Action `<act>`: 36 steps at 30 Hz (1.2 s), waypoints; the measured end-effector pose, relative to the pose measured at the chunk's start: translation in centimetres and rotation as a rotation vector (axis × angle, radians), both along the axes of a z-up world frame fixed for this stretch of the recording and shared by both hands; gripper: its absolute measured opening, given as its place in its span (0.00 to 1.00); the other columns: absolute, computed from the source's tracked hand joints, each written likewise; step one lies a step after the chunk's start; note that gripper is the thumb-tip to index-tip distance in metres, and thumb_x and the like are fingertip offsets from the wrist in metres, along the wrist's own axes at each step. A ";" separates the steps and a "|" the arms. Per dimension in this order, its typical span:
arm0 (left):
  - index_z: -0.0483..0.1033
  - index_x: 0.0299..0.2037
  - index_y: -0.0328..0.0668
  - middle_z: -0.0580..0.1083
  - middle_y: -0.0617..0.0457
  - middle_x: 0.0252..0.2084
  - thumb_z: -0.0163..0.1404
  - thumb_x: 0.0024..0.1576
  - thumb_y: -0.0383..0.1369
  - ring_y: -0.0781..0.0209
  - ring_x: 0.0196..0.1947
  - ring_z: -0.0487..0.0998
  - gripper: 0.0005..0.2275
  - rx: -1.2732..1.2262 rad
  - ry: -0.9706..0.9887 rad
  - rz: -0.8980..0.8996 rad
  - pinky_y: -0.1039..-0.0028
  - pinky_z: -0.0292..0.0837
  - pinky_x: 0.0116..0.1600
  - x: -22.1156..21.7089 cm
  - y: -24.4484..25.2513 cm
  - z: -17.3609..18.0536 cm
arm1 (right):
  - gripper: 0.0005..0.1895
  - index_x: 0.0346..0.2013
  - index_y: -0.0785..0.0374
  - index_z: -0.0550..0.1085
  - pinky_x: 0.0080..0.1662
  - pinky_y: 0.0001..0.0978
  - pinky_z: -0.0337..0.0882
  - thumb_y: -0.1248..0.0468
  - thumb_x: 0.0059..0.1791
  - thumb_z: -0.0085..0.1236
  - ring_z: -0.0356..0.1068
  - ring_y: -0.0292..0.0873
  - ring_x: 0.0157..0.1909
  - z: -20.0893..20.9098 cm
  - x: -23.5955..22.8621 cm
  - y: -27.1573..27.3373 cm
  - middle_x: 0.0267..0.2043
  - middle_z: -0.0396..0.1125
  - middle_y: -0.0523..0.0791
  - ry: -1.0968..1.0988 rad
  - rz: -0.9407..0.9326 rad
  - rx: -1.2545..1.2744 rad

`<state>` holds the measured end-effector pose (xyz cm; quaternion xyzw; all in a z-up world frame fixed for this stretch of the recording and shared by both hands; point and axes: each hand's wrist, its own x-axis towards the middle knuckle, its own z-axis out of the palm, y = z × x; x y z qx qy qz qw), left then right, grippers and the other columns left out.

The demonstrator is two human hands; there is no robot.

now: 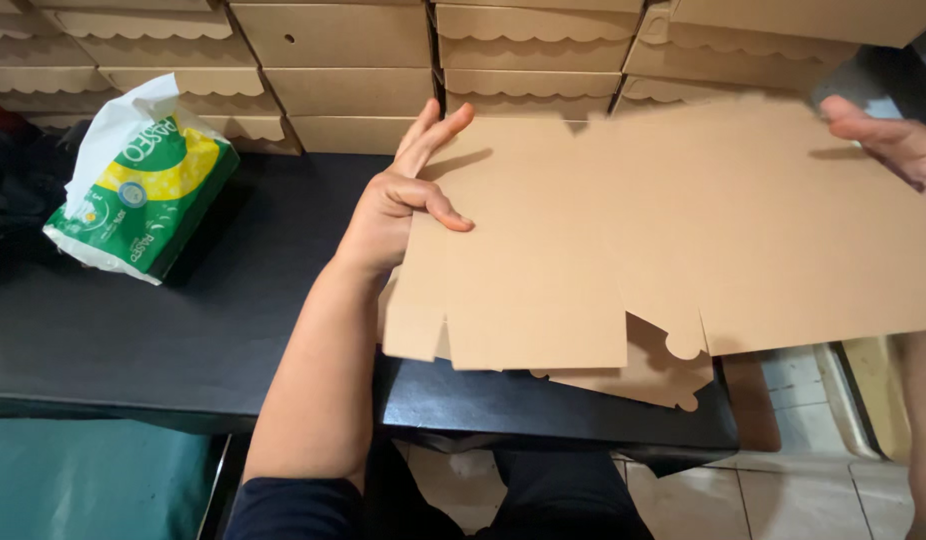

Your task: The person assembles flat cardboard boxes by hand. They pick up a flat piece of cardboard, fold the sides up, and interlock the tabs to form a box shape. The person repeats this process for multiple boxes, stacking the finished ones on the table.

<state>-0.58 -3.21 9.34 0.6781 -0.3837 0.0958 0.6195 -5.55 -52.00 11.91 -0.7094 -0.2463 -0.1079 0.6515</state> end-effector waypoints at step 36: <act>0.63 0.66 0.17 0.74 0.32 0.60 0.41 0.45 0.77 0.44 0.59 0.77 0.59 -0.338 0.891 -0.694 0.60 0.77 0.58 5.7 4.2 -8.6 | 0.27 0.64 0.71 0.69 0.49 0.44 0.76 0.57 0.54 0.51 0.77 0.52 0.46 -1.8 3.1 -4.9 0.48 0.73 0.58 0.525 -0.285 -0.272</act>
